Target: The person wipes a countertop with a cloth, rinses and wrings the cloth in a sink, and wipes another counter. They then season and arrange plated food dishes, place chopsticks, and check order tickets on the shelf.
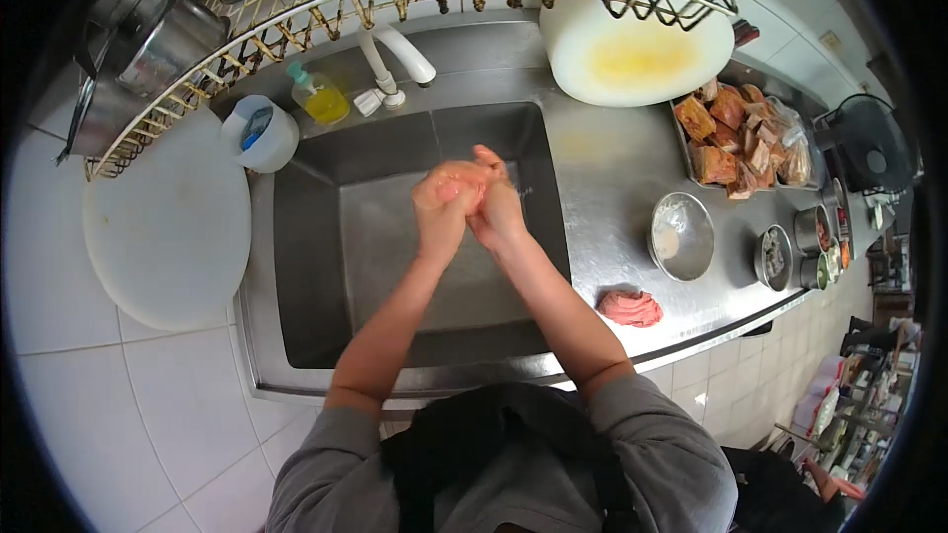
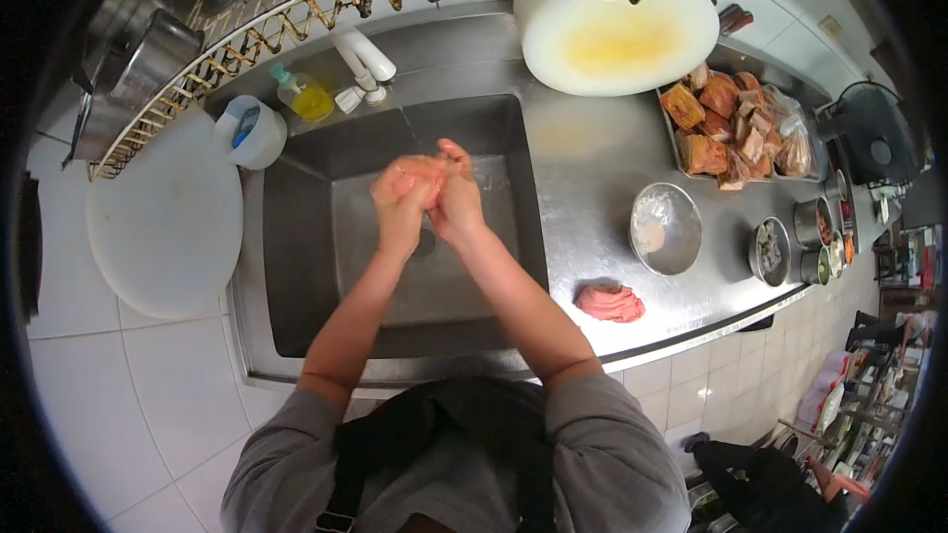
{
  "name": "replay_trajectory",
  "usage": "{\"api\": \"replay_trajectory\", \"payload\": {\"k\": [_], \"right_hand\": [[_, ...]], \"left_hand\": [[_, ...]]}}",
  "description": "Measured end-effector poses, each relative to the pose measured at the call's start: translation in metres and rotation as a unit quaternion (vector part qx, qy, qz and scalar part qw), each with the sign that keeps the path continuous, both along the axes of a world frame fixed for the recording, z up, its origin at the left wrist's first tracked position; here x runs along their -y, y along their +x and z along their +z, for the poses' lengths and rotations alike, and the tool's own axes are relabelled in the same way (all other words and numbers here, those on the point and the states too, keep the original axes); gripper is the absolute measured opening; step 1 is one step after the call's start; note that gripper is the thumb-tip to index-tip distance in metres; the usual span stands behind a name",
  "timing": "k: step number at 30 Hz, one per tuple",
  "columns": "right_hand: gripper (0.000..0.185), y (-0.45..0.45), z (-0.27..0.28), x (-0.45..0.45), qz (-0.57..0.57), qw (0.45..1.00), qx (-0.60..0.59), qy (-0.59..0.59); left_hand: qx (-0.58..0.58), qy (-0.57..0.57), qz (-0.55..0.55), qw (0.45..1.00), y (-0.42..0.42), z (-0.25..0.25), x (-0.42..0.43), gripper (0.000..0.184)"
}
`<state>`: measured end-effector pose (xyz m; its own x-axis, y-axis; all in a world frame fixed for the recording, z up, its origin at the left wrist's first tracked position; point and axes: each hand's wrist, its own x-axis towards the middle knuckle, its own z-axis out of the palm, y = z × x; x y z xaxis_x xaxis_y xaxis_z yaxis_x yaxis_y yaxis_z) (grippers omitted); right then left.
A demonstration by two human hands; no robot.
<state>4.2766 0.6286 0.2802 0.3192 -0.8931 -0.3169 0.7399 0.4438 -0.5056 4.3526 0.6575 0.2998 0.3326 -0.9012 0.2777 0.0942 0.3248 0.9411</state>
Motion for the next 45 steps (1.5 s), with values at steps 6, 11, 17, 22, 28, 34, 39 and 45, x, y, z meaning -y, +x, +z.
{"api": "replay_trajectory", "payload": {"k": [6, 11, 17, 22, 28, 34, 39, 45], "right_hand": [[0.044, -0.033, -0.022, -0.016, 0.417, 0.901, 0.12, 0.006], [0.037, -0.043, -0.026, -0.051, 0.605, 0.78, -0.135, -0.083], [0.038, -0.05, -0.07, -0.078, 0.644, 0.696, -0.281, -0.147], [0.04, -0.059, -0.104, -0.104, 0.578, 0.681, -0.417, -0.172], [0.031, -0.112, -0.089, -0.103, 0.298, 0.889, -0.343, -0.066], [0.033, -0.265, -0.006, -0.133, -0.035, 0.963, -0.264, -0.041], [0.032, -0.373, 0.007, -0.204, -0.22, 0.916, -0.334, 0.036], [0.028, -0.477, -0.043, -0.31, -0.292, 0.877, -0.366, 0.112]], "left_hand": [[0.312, -0.174, -0.176, 0.917, 0.002, 0.008, -0.057, 0.011], [0.41, -0.291, -0.292, 0.814, -0.017, -0.03, -0.098, 0.011], [0.498, -0.338, -0.384, 0.701, -0.034, -0.1, -0.118, 0.015], [0.731, -0.302, -0.424, 0.441, -0.059, -0.145, -0.144, 0.007], [0.55, -0.362, -0.443, 0.608, -0.076, -0.102, -0.119, 0.017], [0.435, -0.279, -0.354, 0.779, -0.135, -0.015, -0.105, 0.027], [0.443, -0.19, -0.386, 0.787, -0.207, -0.024, -0.095, 0.05], [0.54, -0.066, -0.385, 0.745, -0.258, -0.082, -0.083, 0.052]]}}
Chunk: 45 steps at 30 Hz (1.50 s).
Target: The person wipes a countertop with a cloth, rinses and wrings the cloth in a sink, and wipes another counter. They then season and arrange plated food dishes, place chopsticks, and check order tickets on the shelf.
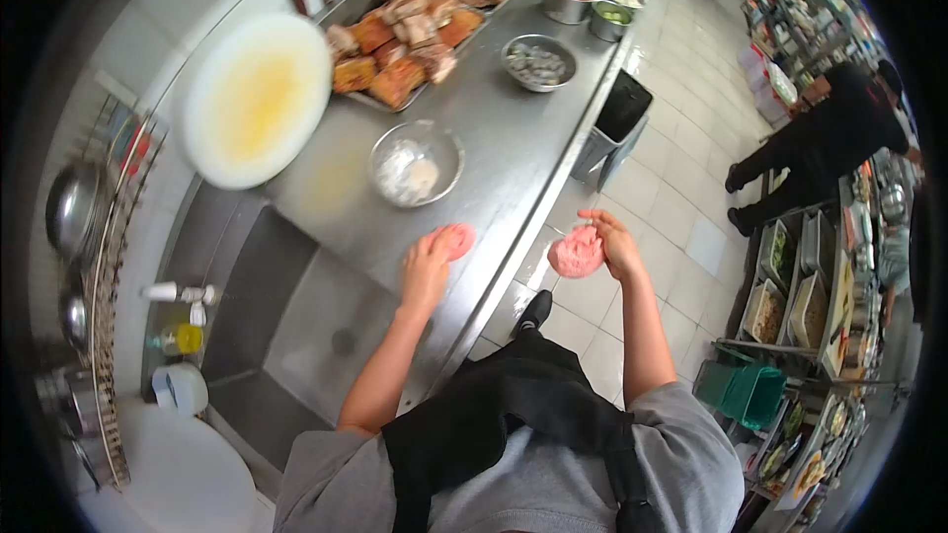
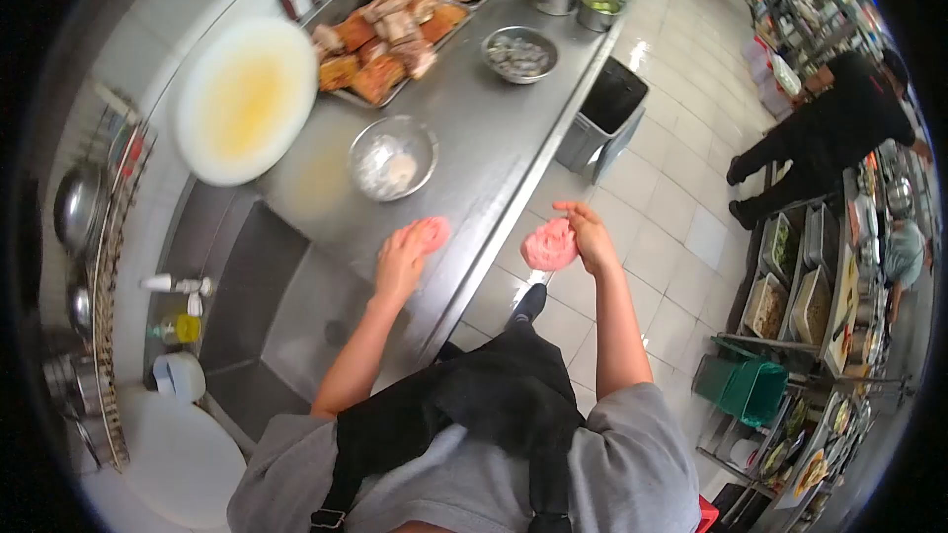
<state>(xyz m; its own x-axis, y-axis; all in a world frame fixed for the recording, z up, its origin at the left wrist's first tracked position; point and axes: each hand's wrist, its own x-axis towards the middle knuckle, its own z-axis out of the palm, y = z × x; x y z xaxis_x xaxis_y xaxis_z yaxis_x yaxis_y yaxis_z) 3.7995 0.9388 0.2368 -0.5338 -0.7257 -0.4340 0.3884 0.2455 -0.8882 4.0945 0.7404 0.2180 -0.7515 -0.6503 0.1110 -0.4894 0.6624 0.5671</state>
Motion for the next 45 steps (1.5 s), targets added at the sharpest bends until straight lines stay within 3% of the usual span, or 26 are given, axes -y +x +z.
{"api": "replay_trajectory", "payload": {"k": [2, 4, 7, 10, 16, 20, 21, 23, 25, 28, 34, 37, 40, 43, 45], "right_hand": [[0.029, -0.034, -0.025, -0.033, -0.009, 1.0, -0.011, 0.018], [0.029, -0.062, -0.026, -0.057, -0.037, 0.998, -0.033, 0.033], [0.028, -0.101, -0.027, -0.077, -0.07, 0.991, -0.1, 0.056], [0.028, -0.144, -0.016, -0.08, -0.069, 0.975, -0.207, 0.042], [0.027, -0.248, 0.031, -0.072, -0.068, 0.996, -0.027, -0.056], [0.026, -0.309, 0.033, -0.041, -0.101, 0.986, -0.087, -0.1], [0.026, -0.324, 0.033, -0.036, -0.081, 0.981, -0.161, -0.074], [0.025, -0.355, 0.032, -0.027, -0.039, 0.951, -0.307, -0.018], [0.023, -0.386, 0.026, -0.024, -0.027, 0.93, -0.365, 0.026], [0.026, -0.444, 0.026, -0.034, 0.004, 0.891, -0.418, 0.178], [0.024, -0.555, 0.0, -0.116, -0.171, 0.862, -0.426, 0.215], [0.03, -0.602, 0.005, -0.162, -0.23, 0.892, -0.295, 0.255], [0.036, -0.652, 0.017, -0.19, -0.207, 0.91, -0.232, 0.276], [0.044, -0.713, 0.016, -0.194, -0.178, 0.949, -0.209, 0.152], [0.047, -0.774, 0.022, -0.183, -0.114, 0.931, -0.328, 0.116]], "left_hand": [[-0.032, 0.047, 0.017, 0.998, -0.027, 0.008, -0.008, 0.05], [-0.093, 0.085, 0.043, 0.991, -0.061, 0.036, -0.026, 0.046], [-0.154, 0.124, 0.037, 0.98, -0.131, 0.038, -0.053, 0.04], [-0.095, 0.131, -0.045, 0.986, -0.214, 0.049, -0.074, 0.034], [-0.03, 0.124, -0.09, 0.988, -0.33, 0.053, -0.094, 0.028], [0.011, 0.311, -0.037, 0.95, -0.384, 0.023, -0.079, 0.027], [0.013, 0.343, -0.026, 0.939, -0.399, 0.02, -0.076, 0.025], [-0.042, 0.422, -0.002, 0.906, -0.435, 0.008, -0.074, 0.022], [-0.152, 0.508, 0.025, 0.848, -0.476, -0.003, -0.073, 0.021], [-0.154, 0.704, 0.015, 0.694, -0.544, -0.013, -0.055, 0.03], [-0.153, 0.705, -0.054, 0.69, -0.723, 0.021, -0.061, 0.039], [-0.127, 0.666, -0.123, 0.725, -0.817, 0.025, -0.074, 0.046], [-0.084, 0.631, -0.188, 0.748, -0.904, 0.028, -0.091, 0.045], [-0.057, 0.608, -0.158, 0.776, -0.964, 0.036, -0.108, 0.043], [-0.084, 0.599, -0.132, 0.785, -1.002, 0.038, -0.117, 0.043]]}}
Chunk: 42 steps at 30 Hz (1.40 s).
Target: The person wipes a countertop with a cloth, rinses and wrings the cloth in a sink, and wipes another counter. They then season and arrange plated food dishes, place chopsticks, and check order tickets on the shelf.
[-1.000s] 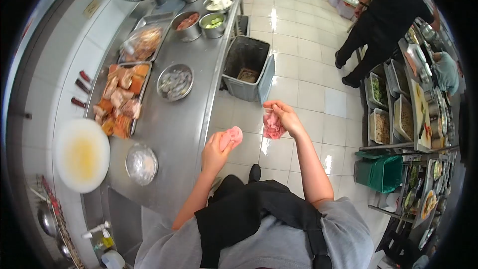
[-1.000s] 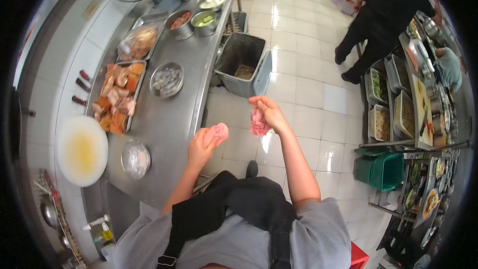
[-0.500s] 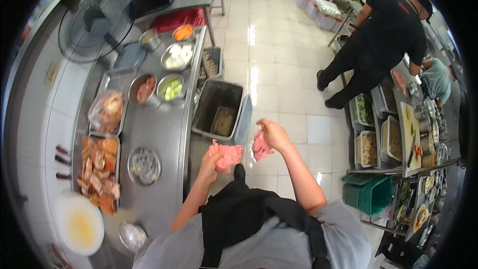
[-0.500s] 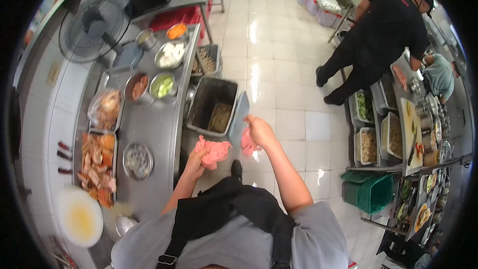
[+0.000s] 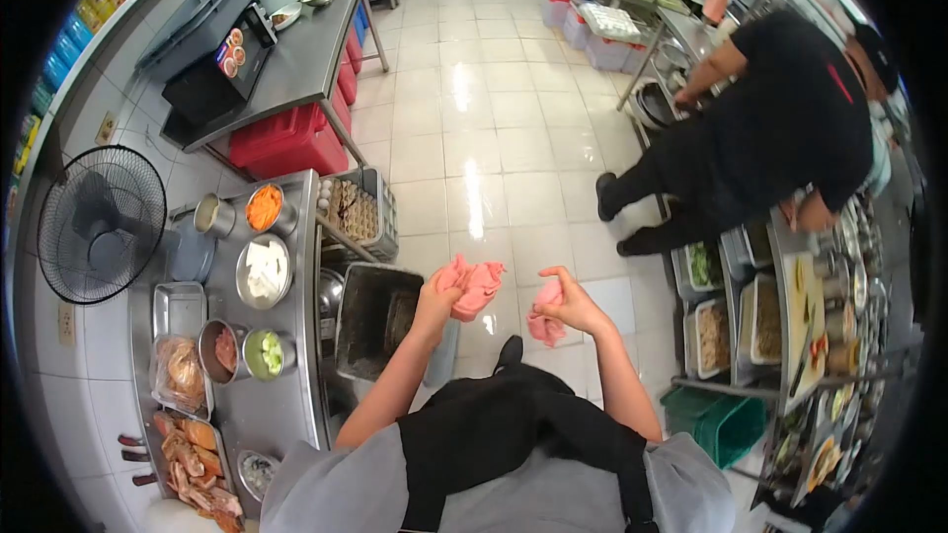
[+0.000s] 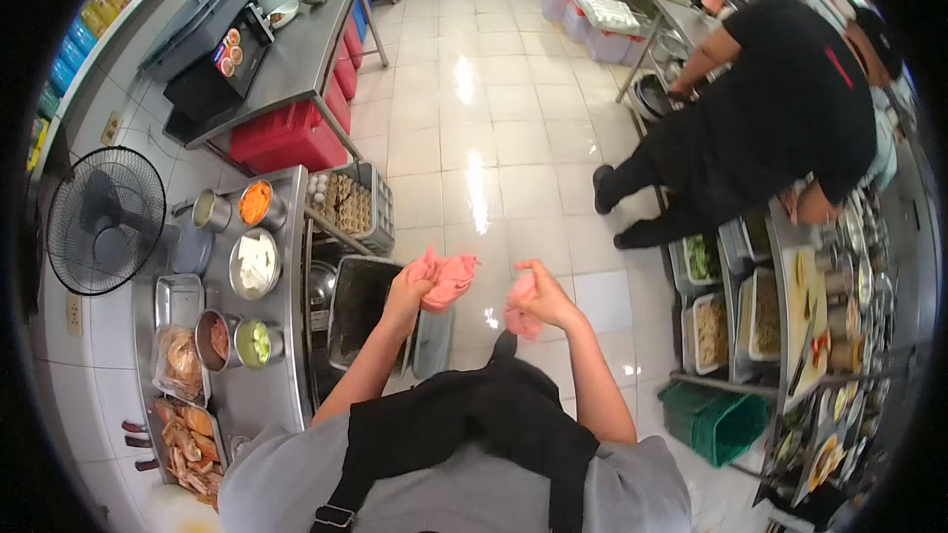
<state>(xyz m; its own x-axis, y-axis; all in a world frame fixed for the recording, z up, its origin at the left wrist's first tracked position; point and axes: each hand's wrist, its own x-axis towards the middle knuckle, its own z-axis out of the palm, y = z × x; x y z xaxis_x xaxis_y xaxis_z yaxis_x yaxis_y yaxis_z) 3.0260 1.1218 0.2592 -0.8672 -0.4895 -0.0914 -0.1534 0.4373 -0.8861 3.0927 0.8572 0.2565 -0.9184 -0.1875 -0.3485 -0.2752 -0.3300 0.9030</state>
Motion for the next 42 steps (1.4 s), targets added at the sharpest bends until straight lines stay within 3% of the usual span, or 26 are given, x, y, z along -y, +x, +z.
{"api": "replay_trajectory", "payload": {"k": [1, 5, 7, 9, 10, 12, 13, 14, 16, 19, 21, 23, 27, 29, 30, 31, 32, 34, 35, 38, 40, 42], "right_hand": [[0.049, -0.023, 0.003, 0.009, 0.044, 0.998, -0.049, -0.001], [0.052, -0.125, 0.045, 0.064, 0.133, 0.98, 0.147, -0.03], [0.055, -0.164, 0.048, 0.095, 0.198, 0.959, 0.183, -0.082], [0.054, -0.203, 0.051, 0.122, 0.264, 0.942, 0.187, -0.086], [0.053, -0.218, 0.045, 0.135, 0.287, 0.944, 0.133, -0.098], [0.051, -0.254, 0.036, 0.161, 0.322, 0.939, 0.014, -0.119], [0.046, -0.274, 0.041, 0.167, 0.303, 0.939, 0.116, -0.117], [0.046, -0.301, 0.05, 0.172, 0.264, 0.948, 0.143, -0.111], [0.044, -0.347, 0.067, 0.168, 0.182, 0.957, 0.206, -0.092], [0.039, -0.429, 0.038, 0.146, 0.075, 0.981, 0.13, -0.124], [0.037, -0.488, 0.002, 0.115, 0.039, 0.999, -0.022, -0.02], [0.035, -0.525, 0.003, 0.09, 0.006, 0.998, 0.058, -0.025], [0.032, -0.599, 0.019, 0.096, -0.084, 0.953, 0.275, -0.095], [0.029, -0.644, -0.018, 0.115, -0.065, 0.994, 0.092, 0.011], [0.028, -0.668, -0.03, 0.128, -0.054, 0.997, 0.0, 0.061], [0.034, -0.694, -0.024, 0.144, -0.018, 0.993, 0.043, 0.111], [0.036, -0.723, -0.027, 0.165, 0.017, 0.994, 0.093, 0.059], [0.041, -0.771, -0.029, 0.213, 0.086, 0.975, 0.199, -0.039], [0.053, -0.79, -0.02, 0.234, 0.119, 0.965, 0.233, -0.017], [0.064, -0.839, -0.027, 0.306, 0.121, 0.876, 0.46, -0.079], [0.066, -0.863, -0.027, 0.354, 0.17, 0.746, 0.6, -0.232], [0.064, -0.88, -0.038, 0.373, 0.183, 0.751, 0.595, -0.22]], "left_hand": [[0.001, -0.004, 0.012, 1.0, -0.015, -0.002, 0.0, 0.044], [0.018, -0.068, 0.036, 0.997, -0.058, -0.022, 0.007, 0.046], [-0.006, -0.129, 0.031, 0.991, -0.084, -0.026, 0.014, 0.052], [-0.002, -0.334, 0.018, 0.942, -0.115, -0.02, 0.017, 0.055], [0.005, -0.429, 0.005, 0.903, -0.126, -0.015, 0.018, 0.056], [0.003, -0.319, -0.004, 0.948, -0.168, -0.022, 0.028, 0.057], [-0.007, -0.254, 0.008, 0.967, -0.193, -0.019, 0.033, 0.055], [-0.016, -0.185, 0.02, 0.982, -0.22, -0.013, 0.038, 0.054], [-0.063, -0.207, 0.034, 0.976, -0.271, -0.016, 0.047, 0.041], [-0.078, -0.269, 0.025, 0.96, -0.361, -0.024, 0.07, 0.029], [-0.023, -0.175, 0.001, 0.984, -0.419, -0.007, 0.082, 0.026], [0.006, -0.051, -0.004, 0.999, -0.472, 0.019, 0.087, 0.025], [0.002, -0.044, 0.011, 0.999, -0.568, -0.001, 0.11, 0.024], [0.04, -0.024, 0.003, 0.999, -0.609, -0.012, 0.131, 0.023], [0.003, -0.033, 0.047, 0.998, -0.629, -0.008, 0.132, 0.023], [-0.034, -0.044, 0.092, 0.994, -0.648, -0.004, 0.129, 0.023], [-0.07, -0.055, 0.138, 0.986, -0.667, -0.001, 0.132, 0.023], [-0.035, -0.039, 0.1, 0.994, -0.696, 0.009, 0.149, 0.023], [-0.019, -0.01, 0.086, 0.996, -0.71, 0.023, 0.156, 0.022], [0.014, 0.04, 0.069, 0.997, -0.757, 0.034, 0.175, 0.025], [0.009, 0.04, 0.053, 0.998, -0.795, 0.048, 0.192, 0.029], [-0.016, -0.042, 0.049, 0.998, -0.833, 0.037, 0.206, 0.039]]}}
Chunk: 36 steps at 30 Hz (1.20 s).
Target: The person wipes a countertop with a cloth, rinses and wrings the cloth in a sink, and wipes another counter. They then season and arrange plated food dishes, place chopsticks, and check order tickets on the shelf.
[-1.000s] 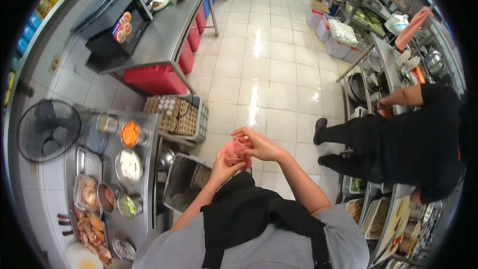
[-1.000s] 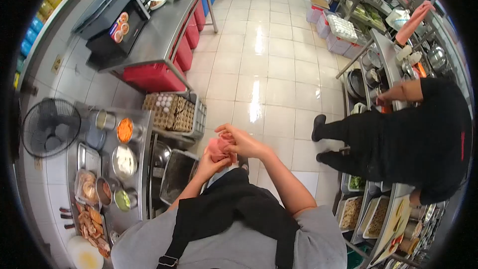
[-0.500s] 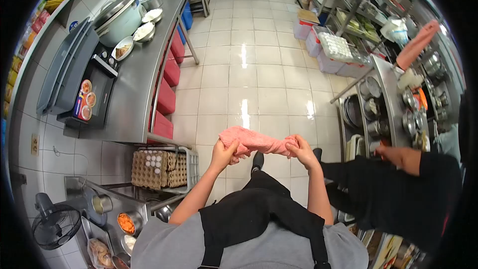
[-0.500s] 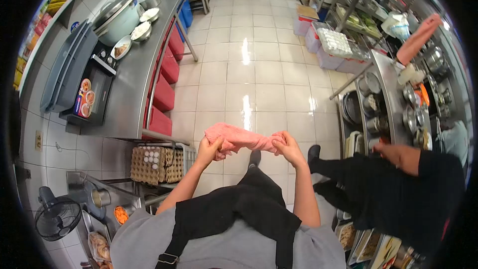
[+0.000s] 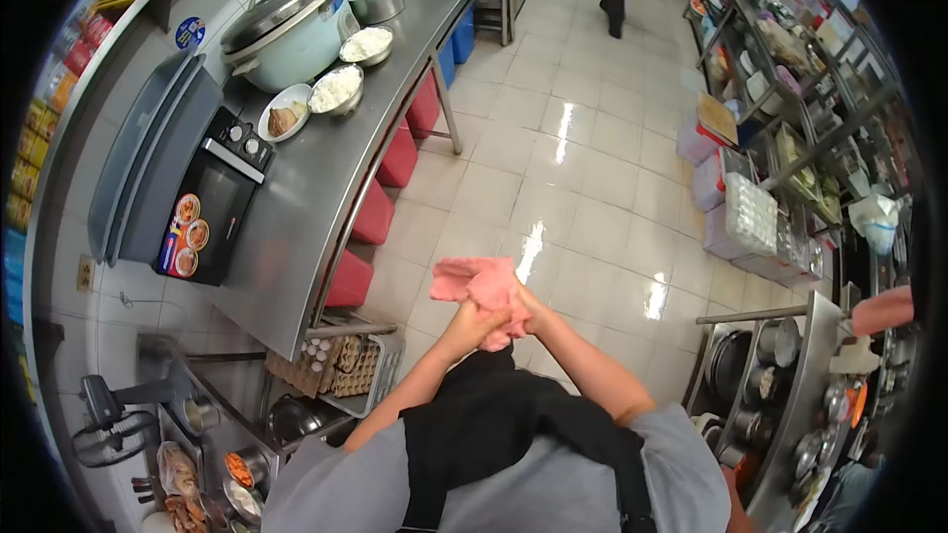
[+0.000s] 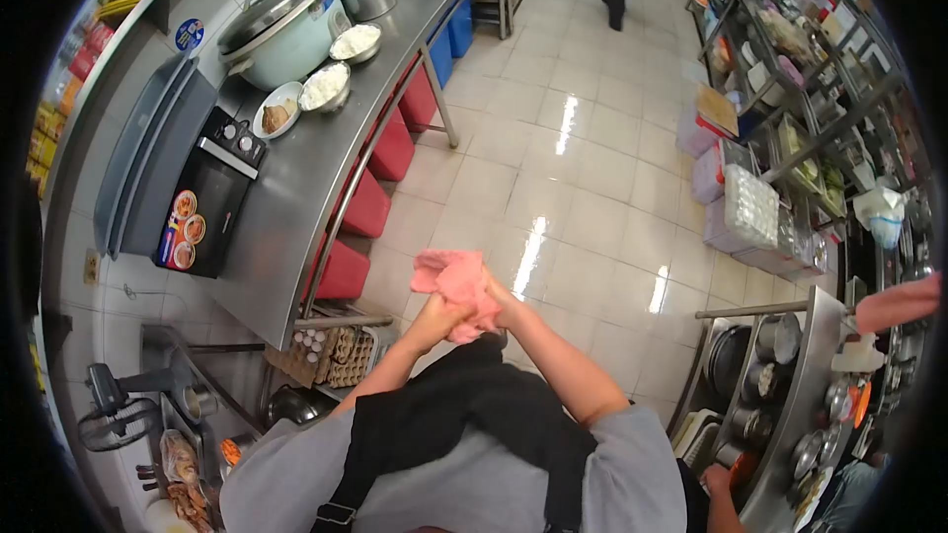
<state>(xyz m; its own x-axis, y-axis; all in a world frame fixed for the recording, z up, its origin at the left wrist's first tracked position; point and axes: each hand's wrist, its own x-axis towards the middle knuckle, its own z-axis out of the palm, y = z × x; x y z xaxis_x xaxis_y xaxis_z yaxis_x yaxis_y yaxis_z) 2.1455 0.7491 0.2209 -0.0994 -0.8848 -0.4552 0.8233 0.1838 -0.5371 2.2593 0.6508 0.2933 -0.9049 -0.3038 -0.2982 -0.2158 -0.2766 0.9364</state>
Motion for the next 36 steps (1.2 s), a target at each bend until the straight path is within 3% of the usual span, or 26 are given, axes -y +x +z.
{"api": "replay_trajectory", "payload": {"k": [4, 7, 8, 9, 11, 12, 13, 16, 19, 22, 24, 28, 31, 34, 36], "right_hand": [[0.06, -0.069, -0.01, 0.036, -0.017, 0.998, -0.059, -0.001], [0.054, -0.138, -0.005, 0.054, -0.168, 0.984, 0.051, 0.026], [0.054, -0.171, -0.028, 0.049, -0.192, 0.98, -0.02, 0.053], [0.054, -0.208, -0.055, 0.032, -0.215, 0.969, -0.089, 0.081], [0.058, -0.273, -0.055, -0.002, -0.202, 0.915, -0.264, 0.231], [0.062, -0.296, -0.058, -0.009, -0.296, 0.895, -0.246, 0.226], [0.066, -0.317, -0.062, -0.011, -0.387, 0.867, -0.227, 0.218], [0.072, -0.373, -0.055, -0.011, -0.467, 0.865, -0.148, 0.105], [0.072, -0.437, -0.038, 0.015, -0.354, 0.933, -0.047, -0.048], [0.072, -0.501, -0.032, 0.095, -0.251, 0.966, -0.066, -0.011], [0.066, -0.536, -0.027, 0.169, -0.21, 0.975, -0.074, 0.024], [0.051, -0.607, -0.017, 0.309, -0.055, 0.997, -0.037, -0.039], [0.047, -0.653, -0.02, 0.401, -0.021, 0.995, -0.091, -0.019], [0.047, -0.701, 0.009, 0.441, 0.025, 0.984, -0.171, -0.039], [0.047, -0.744, -0.014, 0.448, 0.011, 0.982, -0.189, -0.017]], "left_hand": [[-0.002, -0.045, -0.109, 0.993, -0.085, 0.012, 0.054, 0.064], [-0.034, -0.076, -0.18, 0.98, -0.15, 0.007, 0.093, 0.068], [-0.041, -0.094, -0.21, 0.972, -0.17, 0.0, 0.106, 0.067], [0.02, -0.003, -0.223, 0.975, -0.194, 0.006, 0.116, 0.065], [-0.047, -0.1, -0.24, 0.964, -0.24, 0.01, 0.135, 0.07], [-0.085, -0.152, -0.245, 0.954, -0.265, 0.011, 0.144, 0.073], [-0.099, -0.125, -0.226, 0.961, -0.287, 0.005, 0.153, 0.072], [-0.074, -0.115, -0.154, 0.979, -0.342, 0.002, 0.186, 0.07], [-0.038, -0.09, -0.075, 0.992, -0.388, -0.006, 0.229, 0.068], [0.015, -0.013, 0.05, 0.999, -0.429, -0.016, 0.274, 0.062], [-0.016, 0.103, 0.11, 0.988, -0.452, -0.027, 0.308, 0.055], [-0.062, 0.338, 0.18, 0.922, -0.497, -0.043, 0.368, 0.049], [-0.087, 0.335, 0.229, 0.91, -0.545, -0.063, 0.402, 0.055], [-0.087, 0.344, 0.228, 0.907, -0.586, -0.078, 0.431, 0.059], [-0.082, 0.358, 0.21, 0.906, -0.634, -0.074, 0.463, 0.059]]}}
